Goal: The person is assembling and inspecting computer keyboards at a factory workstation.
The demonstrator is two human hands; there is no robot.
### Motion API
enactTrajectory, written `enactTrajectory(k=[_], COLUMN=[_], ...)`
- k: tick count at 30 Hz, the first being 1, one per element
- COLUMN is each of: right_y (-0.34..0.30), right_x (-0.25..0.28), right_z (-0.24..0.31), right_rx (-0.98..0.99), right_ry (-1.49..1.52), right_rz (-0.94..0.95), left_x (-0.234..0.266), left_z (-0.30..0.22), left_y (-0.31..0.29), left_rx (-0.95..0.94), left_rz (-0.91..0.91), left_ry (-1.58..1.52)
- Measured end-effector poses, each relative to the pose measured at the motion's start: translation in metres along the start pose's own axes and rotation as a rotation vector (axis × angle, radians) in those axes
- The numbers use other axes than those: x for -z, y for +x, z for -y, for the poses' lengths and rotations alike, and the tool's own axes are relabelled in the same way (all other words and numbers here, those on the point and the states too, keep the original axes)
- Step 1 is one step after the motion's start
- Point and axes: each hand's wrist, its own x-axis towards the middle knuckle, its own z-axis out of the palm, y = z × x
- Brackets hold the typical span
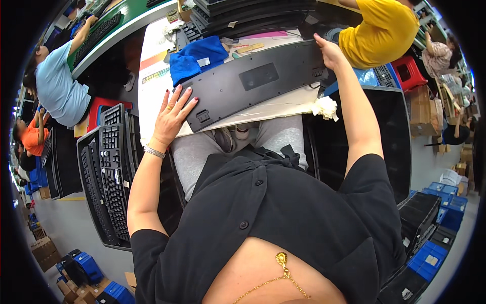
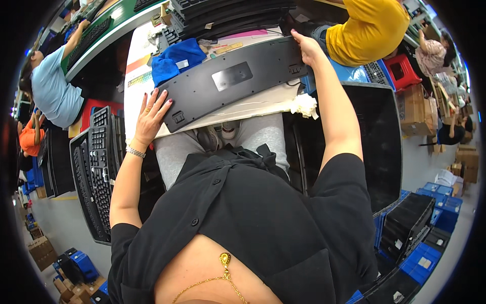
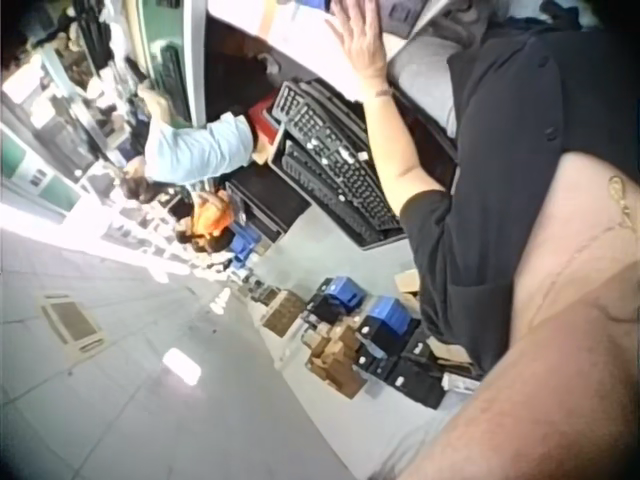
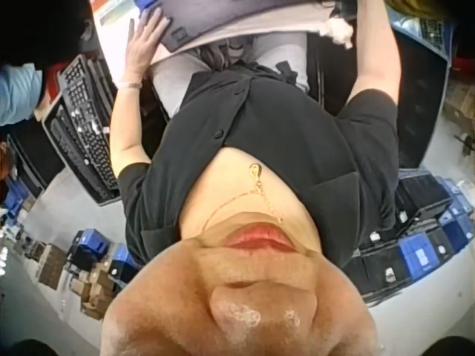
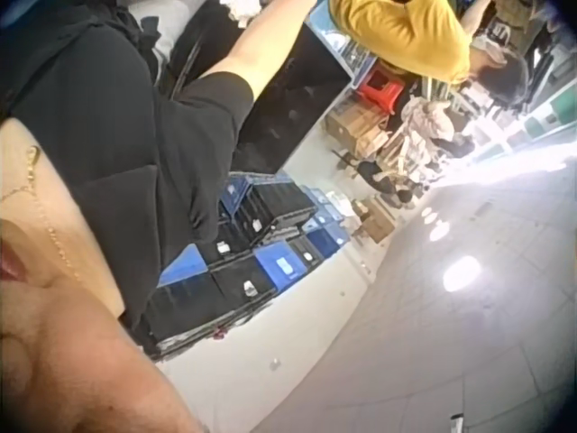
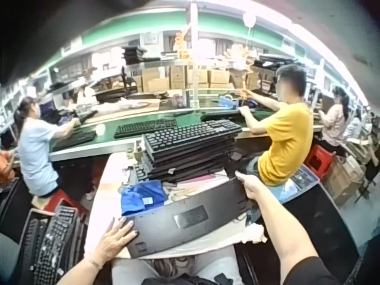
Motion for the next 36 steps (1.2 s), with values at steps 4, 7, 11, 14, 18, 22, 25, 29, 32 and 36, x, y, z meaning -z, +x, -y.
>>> enactTrajectory(k=[4,7,11,14,18,22,25,29,32,36], right_y=[0.002,0.009,0.020,0.012,-0.007,-0.018,-0.019,-0.034,-0.027,-0.007], right_x=[-0.006,-0.004,0.011,0.005,0.001,-0.001,-0.003,-0.008,0.005,0.046], right_z=[0.024,0.026,0.023,0.019,0.020,0.016,0.010,0.001,-0.012,-0.040], right_rx=[-0.047,-0.062,-0.065,-0.100,-0.135,-0.164,-0.151,-0.085,-0.065,-0.043], right_ry=[-0.270,-0.415,-0.573,-0.728,-0.556,-0.298,-0.215,-0.160,-0.080,0.028], right_rz=[0.081,0.176,0.356,0.385,0.400,0.386,0.361,0.311,0.315,0.206], left_x=[0.015,0.019,0.018,0.017,0.011,0.005,0.001,-0.002,-0.004,-0.013], left_z=[0.000,-0.004,-0.012,-0.016,-0.019,-0.016,-0.015,-0.019,-0.017,-0.014], left_y=[-0.007,-0.018,-0.029,-0.038,-0.049,-0.054,-0.058,-0.061,-0.063,-0.057], left_rx=[0.039,0.082,0.152,0.262,0.383,0.457,0.454,0.502,0.527,0.558], left_rz=[0.024,0.018,-0.037,-0.092,-0.106,-0.101,-0.103,-0.098,-0.101,-0.060], left_ry=[-0.101,-0.209,-0.444,-0.591,-0.670,-0.685,-0.645,-0.643,-0.627,-0.614])
